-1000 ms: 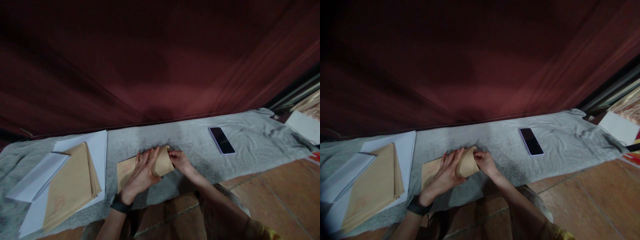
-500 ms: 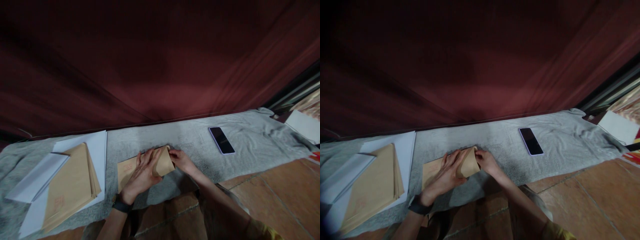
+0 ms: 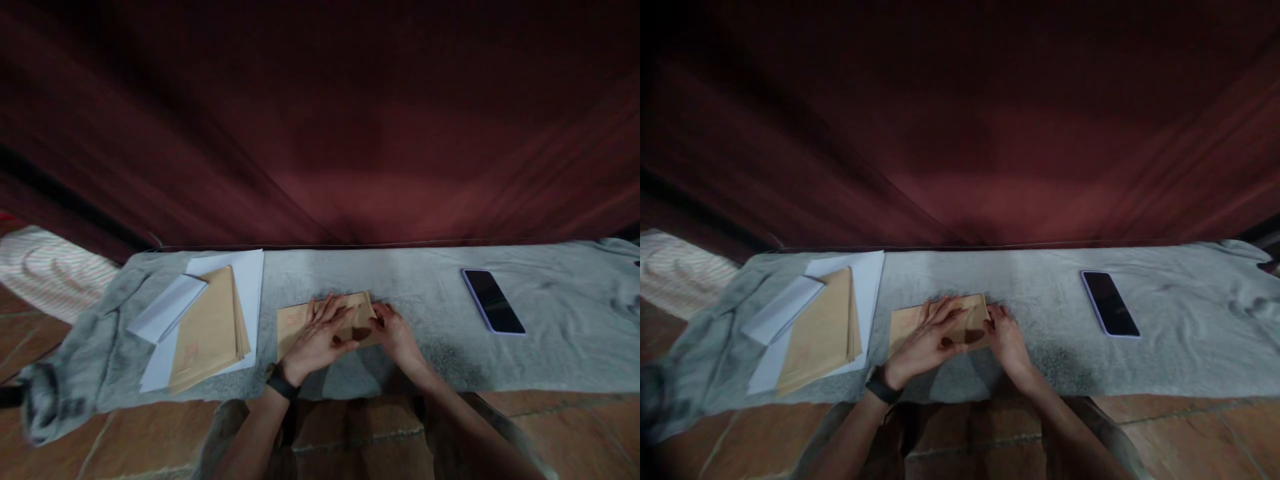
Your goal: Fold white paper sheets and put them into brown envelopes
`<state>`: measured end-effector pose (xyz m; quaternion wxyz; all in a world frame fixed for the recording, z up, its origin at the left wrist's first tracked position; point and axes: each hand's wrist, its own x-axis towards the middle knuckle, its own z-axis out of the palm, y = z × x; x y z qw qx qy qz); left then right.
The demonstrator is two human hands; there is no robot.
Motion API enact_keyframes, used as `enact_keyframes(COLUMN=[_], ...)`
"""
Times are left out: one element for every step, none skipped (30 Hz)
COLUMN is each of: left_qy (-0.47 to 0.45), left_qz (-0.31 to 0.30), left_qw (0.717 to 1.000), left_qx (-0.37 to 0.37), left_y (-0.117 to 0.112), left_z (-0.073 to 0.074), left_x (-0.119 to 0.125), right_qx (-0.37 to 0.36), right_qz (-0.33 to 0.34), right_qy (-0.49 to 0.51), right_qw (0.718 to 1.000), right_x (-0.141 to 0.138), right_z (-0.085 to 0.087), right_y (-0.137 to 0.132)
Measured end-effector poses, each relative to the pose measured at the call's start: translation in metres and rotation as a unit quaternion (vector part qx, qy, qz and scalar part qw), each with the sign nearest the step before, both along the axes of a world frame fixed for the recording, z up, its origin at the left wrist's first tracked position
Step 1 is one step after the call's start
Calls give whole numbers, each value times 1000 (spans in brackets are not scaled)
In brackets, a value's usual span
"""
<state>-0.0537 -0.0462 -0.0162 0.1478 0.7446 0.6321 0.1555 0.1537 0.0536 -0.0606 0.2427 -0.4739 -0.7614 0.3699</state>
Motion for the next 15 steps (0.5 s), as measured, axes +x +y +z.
enact_keyframes(left_qy=[6, 16, 28, 38, 42, 42, 48, 65, 86, 94, 82, 53, 33, 20, 9], left_qz=[45, 112, 195, 283, 351, 389, 404, 407, 414, 418, 409, 386, 379, 382, 393], left_qw=[999, 993, 979, 956, 933, 918, 913, 911, 906, 902, 907, 918, 922, 923, 919], left_qx=[13, 31, 46, 59, 66, 57, 37, 2, -27, -48, -61, -76, -70, -53, -36], left_y=[-6, -14, -26, -41, -58, -78, -98, -117, -135, -151, -164, -174, -181, -185, -187], left_z=[4, 7, 11, 14, 16, 18, 17, 16, 13, 8, 2, -4, -11, -17, -23], left_x=[-14, -32, -53, -75, -98, -118, -136, -151, -162, -170, -176, -180, -183, -185, -188], right_qx=[11, 15, 15, 12, 8, 5, 6, 9, 14, 19, 23, 24, 21, 16, 10], right_qz=[2, 8, 14, 19, 21, 22, 21, 20, 19, 19, 16, 15, 15, 17, 19], right_qy=[-22, -34, -37, -37, -35, -36, -39, -41, -43, -43, -44, -43, -40, -36, -31], right_qw=[1000, 999, 999, 999, 999, 999, 999, 999, 999, 999, 999, 999, 999, 999, 999], right_x=[0, 0, 1, 1, 2, 3, 3, 4, 4, 4, 4, 3, 3, 3, 3], right_z=[-1, -2, -2, -1, -1, -1, 0, 0, -1, -1, -2, -2, -3, -3, -4], right_y=[0, 0, 1, 3, 4, 5, 6, 7, 7, 7, 7, 7, 7, 6, 7])
